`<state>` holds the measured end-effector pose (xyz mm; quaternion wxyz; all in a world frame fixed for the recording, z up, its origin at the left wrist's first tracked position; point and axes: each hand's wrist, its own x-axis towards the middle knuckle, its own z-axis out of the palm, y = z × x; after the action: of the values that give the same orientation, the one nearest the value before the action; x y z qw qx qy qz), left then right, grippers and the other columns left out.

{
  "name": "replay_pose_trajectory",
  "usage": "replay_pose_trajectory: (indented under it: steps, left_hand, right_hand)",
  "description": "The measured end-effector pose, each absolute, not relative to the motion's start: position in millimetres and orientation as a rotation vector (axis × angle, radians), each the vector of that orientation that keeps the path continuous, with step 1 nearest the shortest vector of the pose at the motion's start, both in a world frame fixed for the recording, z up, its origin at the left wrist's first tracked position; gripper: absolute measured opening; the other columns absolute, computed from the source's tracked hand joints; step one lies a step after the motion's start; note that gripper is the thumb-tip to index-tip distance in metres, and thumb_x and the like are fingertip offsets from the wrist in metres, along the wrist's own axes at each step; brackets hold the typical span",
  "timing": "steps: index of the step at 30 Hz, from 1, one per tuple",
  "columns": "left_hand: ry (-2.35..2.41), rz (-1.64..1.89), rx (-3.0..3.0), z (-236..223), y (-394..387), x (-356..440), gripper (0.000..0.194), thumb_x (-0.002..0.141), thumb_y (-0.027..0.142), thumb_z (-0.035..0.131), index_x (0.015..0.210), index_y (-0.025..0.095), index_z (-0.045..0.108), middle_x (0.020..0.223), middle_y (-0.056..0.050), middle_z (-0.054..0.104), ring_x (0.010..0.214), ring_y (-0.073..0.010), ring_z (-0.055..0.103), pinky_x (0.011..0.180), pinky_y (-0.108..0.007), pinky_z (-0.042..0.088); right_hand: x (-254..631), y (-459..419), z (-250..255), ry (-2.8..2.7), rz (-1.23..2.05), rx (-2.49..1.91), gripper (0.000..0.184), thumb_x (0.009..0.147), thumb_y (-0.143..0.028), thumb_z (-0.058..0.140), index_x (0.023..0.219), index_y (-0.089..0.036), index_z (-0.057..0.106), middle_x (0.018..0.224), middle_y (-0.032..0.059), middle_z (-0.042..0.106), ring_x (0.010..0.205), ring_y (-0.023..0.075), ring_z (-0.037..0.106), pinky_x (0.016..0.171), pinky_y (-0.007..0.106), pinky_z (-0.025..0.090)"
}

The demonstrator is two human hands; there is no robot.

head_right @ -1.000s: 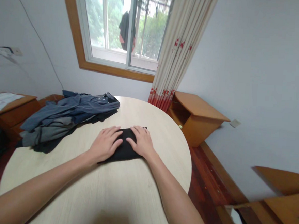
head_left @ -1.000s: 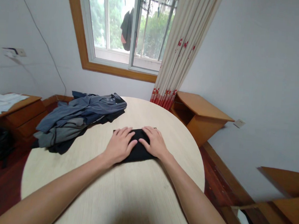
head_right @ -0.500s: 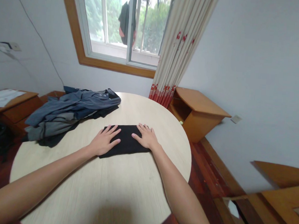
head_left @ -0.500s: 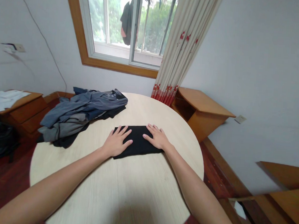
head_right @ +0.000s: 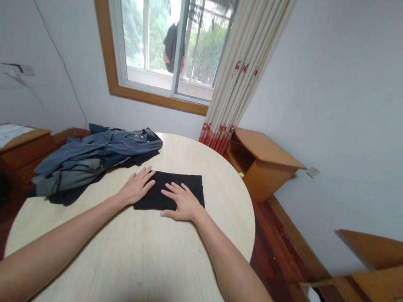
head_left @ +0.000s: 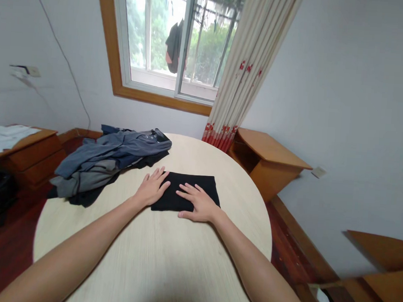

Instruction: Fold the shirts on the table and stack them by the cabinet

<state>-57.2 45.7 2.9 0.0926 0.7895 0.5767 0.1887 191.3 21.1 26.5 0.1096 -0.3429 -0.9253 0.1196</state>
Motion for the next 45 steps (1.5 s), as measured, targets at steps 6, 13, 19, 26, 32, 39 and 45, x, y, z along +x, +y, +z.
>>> replay_pose_trajectory:
  steps: [6,13,19,26,32,39,45]
  left_hand:
    - [1.718,0.536,2.243,-1.4,42.2,-68.9,0.06,0.103,0.047,0.02,0.153,0.019,0.038,0.164,-0.011,0.026,0.153,-0.0274,0.019,0.12,-0.056,0.019]
    - [1.7,0.346,2.366,-5.0,41.5,-68.6,0.055,0.101,0.049,0.031,0.146,0.023,0.05,0.162,-0.011,0.032,0.151,-0.0312,0.023,0.119,-0.061,0.017]
    - [1.69,0.306,2.378,-3.2,40.8,-69.3,0.057,0.101,0.049,0.031,0.149,0.022,0.046,0.163,-0.011,0.03,0.152,-0.0317,0.021,0.119,-0.061,0.016]
    - [1.697,0.264,2.369,1.0,38.7,-68.0,0.056,0.101,0.049,0.032,0.149,0.022,0.045,0.163,-0.01,0.028,0.152,-0.0315,0.02,0.12,-0.061,0.016]
    - [1.687,0.431,2.338,2.8,39.7,-66.7,0.047,0.1,0.046,0.037,0.134,0.024,0.061,0.156,-0.01,0.043,0.147,-0.032,0.033,0.117,-0.061,0.024]
    - [2.2,1.159,2.224,54.2,39.7,-120.7,0.034,0.095,0.03,0.042,0.108,0.022,0.073,0.136,-0.011,0.063,0.131,-0.031,0.049,0.12,-0.06,0.004]
    - [2.661,1.307,1.76,67.8,36.8,-196.2,0.041,0.09,0.025,0.047,0.124,0.013,0.065,0.134,-0.024,0.058,0.127,-0.0421,0.045,0.104,-0.063,0.024]
  right_hand:
    - [233.7,71.2,11.2,-2.489,0.213,-1.517,0.082,0.085,-0.073,0.056,0.151,-0.027,0.044,0.161,0.01,0.033,0.15,0.032,0.026,0.121,0.057,0.014]
    - [294.6,156.1,1.4,-1.892,0.086,-2.192,0.084,0.088,-0.071,0.049,0.15,-0.015,0.044,0.16,0.0204,0.033,0.147,0.0397,0.027,0.116,0.062,0.016]
    - [313.7,193.3,8.3,-1.592,0.078,-2.223,0.079,0.085,-0.063,0.061,0.139,-0.006,0.055,0.148,0.0326,0.042,0.137,0.0447,0.036,0.105,0.067,0.023]
    - [292.0,178.4,10.5,-1.841,-0.355,-1.901,0.035,0.095,-0.036,0.057,0.113,-0.008,0.068,0.123,0.0281,0.062,0.13,0.0398,0.043,0.111,0.063,0.018]
    - [216.9,123.1,-6.6,-2.248,-0.272,-1.758,0.031,0.1,-0.02,0.042,0.095,-0.014,0.072,0.099,0.0168,0.072,0.1,0.0263,0.064,0.101,0.041,0.039]
    - [199.6,54.2,-15.1,-2.216,-0.033,-1.618,0.032,0.1,-0.026,0.044,0.117,-0.017,0.069,0.132,0.0143,0.064,0.126,0.026,0.056,0.106,0.039,0.041]
    - [219.2,65.3,-13.4,-2.22,0.14,-1.431,0.026,0.094,-0.033,0.058,0.109,-0.018,0.073,0.125,0.0119,0.068,0.121,0.0245,0.058,0.107,0.04,0.041]
